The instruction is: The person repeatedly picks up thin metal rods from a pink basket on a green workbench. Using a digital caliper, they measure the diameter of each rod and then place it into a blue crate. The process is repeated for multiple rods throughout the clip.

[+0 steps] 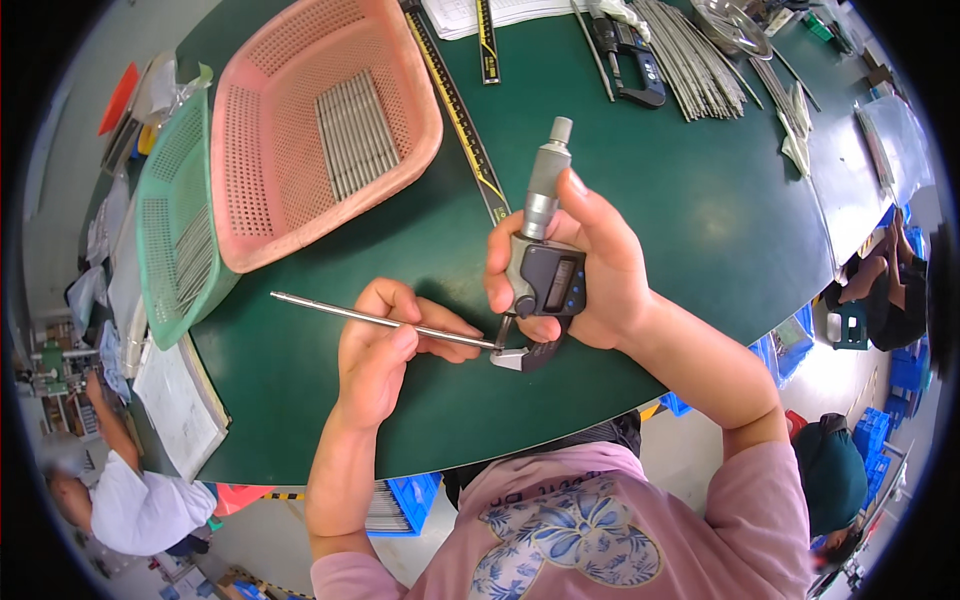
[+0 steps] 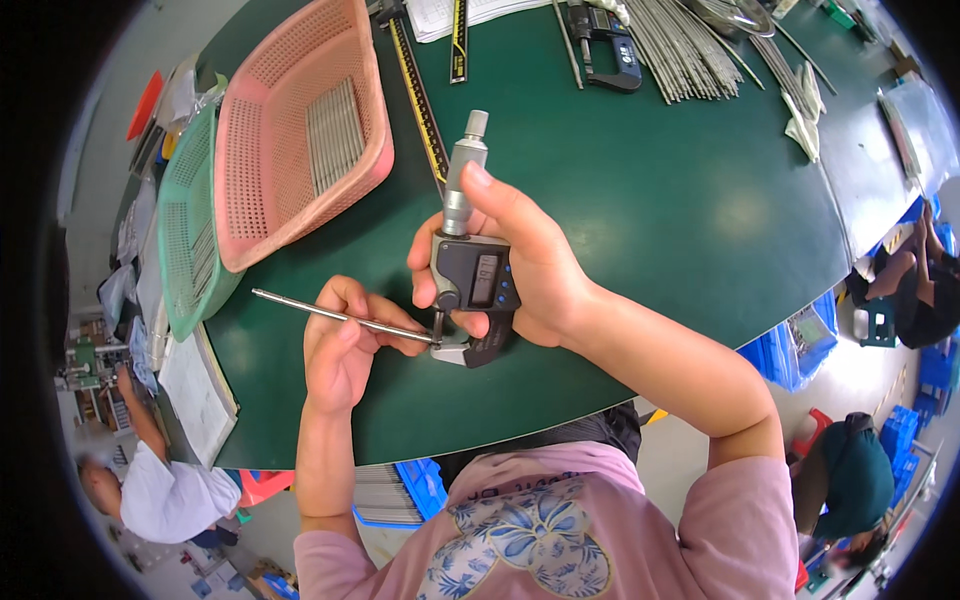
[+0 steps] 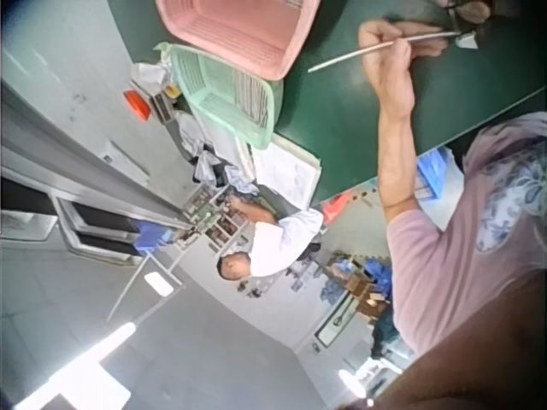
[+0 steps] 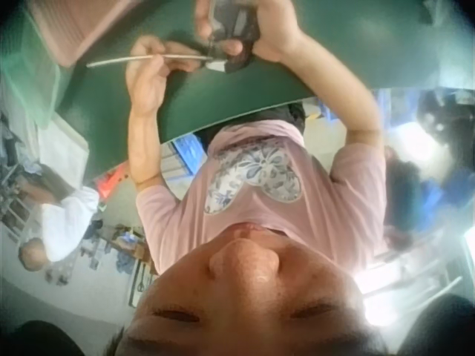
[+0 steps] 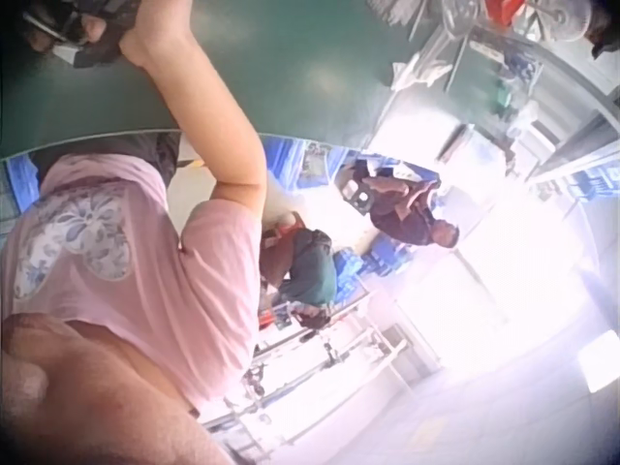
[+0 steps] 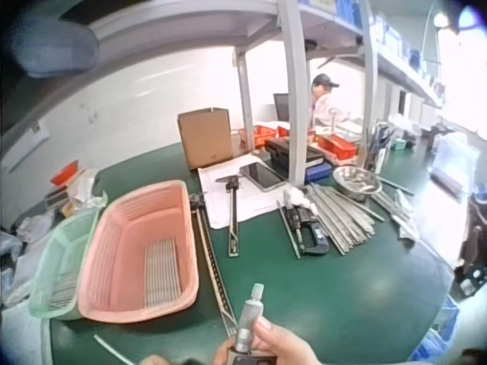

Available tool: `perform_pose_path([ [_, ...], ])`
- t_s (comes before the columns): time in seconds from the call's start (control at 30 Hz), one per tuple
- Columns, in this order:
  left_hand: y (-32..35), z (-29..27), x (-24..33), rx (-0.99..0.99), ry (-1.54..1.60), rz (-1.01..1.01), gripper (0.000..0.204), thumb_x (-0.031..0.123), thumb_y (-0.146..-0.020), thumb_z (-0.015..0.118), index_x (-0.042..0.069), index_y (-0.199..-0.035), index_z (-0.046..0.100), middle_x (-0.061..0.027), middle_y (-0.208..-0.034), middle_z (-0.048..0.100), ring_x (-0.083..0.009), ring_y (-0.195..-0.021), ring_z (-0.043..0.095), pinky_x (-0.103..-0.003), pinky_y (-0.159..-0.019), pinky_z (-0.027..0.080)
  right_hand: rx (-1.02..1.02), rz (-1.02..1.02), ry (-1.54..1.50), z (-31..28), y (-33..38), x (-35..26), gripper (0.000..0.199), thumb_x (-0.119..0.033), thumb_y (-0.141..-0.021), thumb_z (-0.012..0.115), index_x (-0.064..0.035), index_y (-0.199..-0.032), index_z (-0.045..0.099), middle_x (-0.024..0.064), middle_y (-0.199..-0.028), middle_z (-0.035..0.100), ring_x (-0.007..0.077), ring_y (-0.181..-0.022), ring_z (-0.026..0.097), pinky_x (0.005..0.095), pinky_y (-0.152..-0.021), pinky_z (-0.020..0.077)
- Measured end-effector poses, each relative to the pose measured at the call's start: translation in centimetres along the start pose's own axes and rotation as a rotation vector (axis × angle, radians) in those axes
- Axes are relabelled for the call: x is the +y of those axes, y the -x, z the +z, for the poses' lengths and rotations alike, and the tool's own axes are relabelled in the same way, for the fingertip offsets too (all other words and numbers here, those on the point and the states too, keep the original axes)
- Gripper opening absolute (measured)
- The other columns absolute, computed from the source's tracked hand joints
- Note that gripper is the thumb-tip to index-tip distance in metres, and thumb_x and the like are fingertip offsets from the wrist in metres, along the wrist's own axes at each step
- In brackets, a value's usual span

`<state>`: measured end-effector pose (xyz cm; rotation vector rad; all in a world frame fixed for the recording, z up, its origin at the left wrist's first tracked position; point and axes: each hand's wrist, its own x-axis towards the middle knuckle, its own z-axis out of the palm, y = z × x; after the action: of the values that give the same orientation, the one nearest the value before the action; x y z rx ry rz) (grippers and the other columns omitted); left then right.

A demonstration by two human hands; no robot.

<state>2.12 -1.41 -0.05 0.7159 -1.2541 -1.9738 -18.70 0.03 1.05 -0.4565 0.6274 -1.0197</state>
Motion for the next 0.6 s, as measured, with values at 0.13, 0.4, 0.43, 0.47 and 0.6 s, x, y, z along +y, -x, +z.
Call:
perform_pose_path([
  [0.13, 0.0, 0.0, 0.0, 0.011, 0.005, 0.007, 0.021, 0.017, -0.084, 0.050, 0.005, -0.087, 0.033, -0.0284, -0.086, 0.058, -0.0297, -0.075, 0.062, -0.035, -0.066, 0.052, 0.017, 0.038, -0.091, 0.1, 0.1, -0.1, 0.069, -0.065, -0.079, 0.028, -0.0016, -0.081, 0.055, 0.0118, -0.067, 0.058, 0.0147, -0.043, 0.046, 0.0232, -0.039, 0.0368],
  [0.4, 0.2, 1.3, -0.4, 0.010, 0.044, -0.016, 0.019, 0.004, -0.081, 0.056, 0.003, -0.089, 0.039, -0.0178, -0.084, 0.058, -0.0206, -0.075, 0.060, -0.030, -0.067, 0.051, 0.031, -0.006, -0.026, 0.3, 0.2, -0.2, 0.067, -0.063, -0.079, 0.029, -0.0015, -0.081, 0.055, 0.0104, -0.067, 0.058, 0.0136, -0.043, 0.045, 0.0229, -0.040, 0.0359],
  [0.43, 0.2, 1.6, -0.6, 0.018, 0.041, -0.026, 0.019, 0.002, -0.080, 0.057, 0.003, -0.089, 0.039, -0.0158, -0.083, 0.057, -0.0191, -0.074, 0.059, -0.029, -0.067, 0.050, 0.022, -0.006, -0.029, 0.3, 0.2, -0.1, 0.067, -0.063, -0.079, 0.029, -0.0014, -0.081, 0.055, 0.0102, -0.067, 0.058, 0.0134, -0.043, 0.045, 0.0228, -0.040, 0.0358],
  [0.47, 0.2, 1.9, -0.7, 0.034, 0.032, -0.022, 0.020, 0.001, -0.080, 0.057, 0.003, -0.088, 0.040, -0.0149, -0.082, 0.057, -0.0182, -0.073, 0.059, -0.028, -0.066, 0.050, 0.014, -0.019, -0.011, 0.3, 0.2, 0.0, 0.067, -0.063, -0.080, 0.028, -0.0013, -0.081, 0.055, 0.0102, -0.067, 0.058, 0.0134, -0.042, 0.045, 0.0229, -0.040, 0.0357],
  [0.6, 0.3, 2.2, -0.9, 0.108, 0.029, -0.034, 0.023, -0.001, -0.077, 0.061, 0.003, -0.086, 0.041, -0.0130, -0.081, 0.057, -0.0155, -0.071, 0.057, -0.027, -0.065, 0.050, 0.003, -0.036, 0.027, 0.3, 0.1, 0.1, 0.065, -0.059, -0.084, 0.024, -0.0006, -0.083, 0.054, 0.0104, -0.067, 0.058, 0.0134, -0.040, 0.043, 0.0231, -0.040, 0.0358],
])
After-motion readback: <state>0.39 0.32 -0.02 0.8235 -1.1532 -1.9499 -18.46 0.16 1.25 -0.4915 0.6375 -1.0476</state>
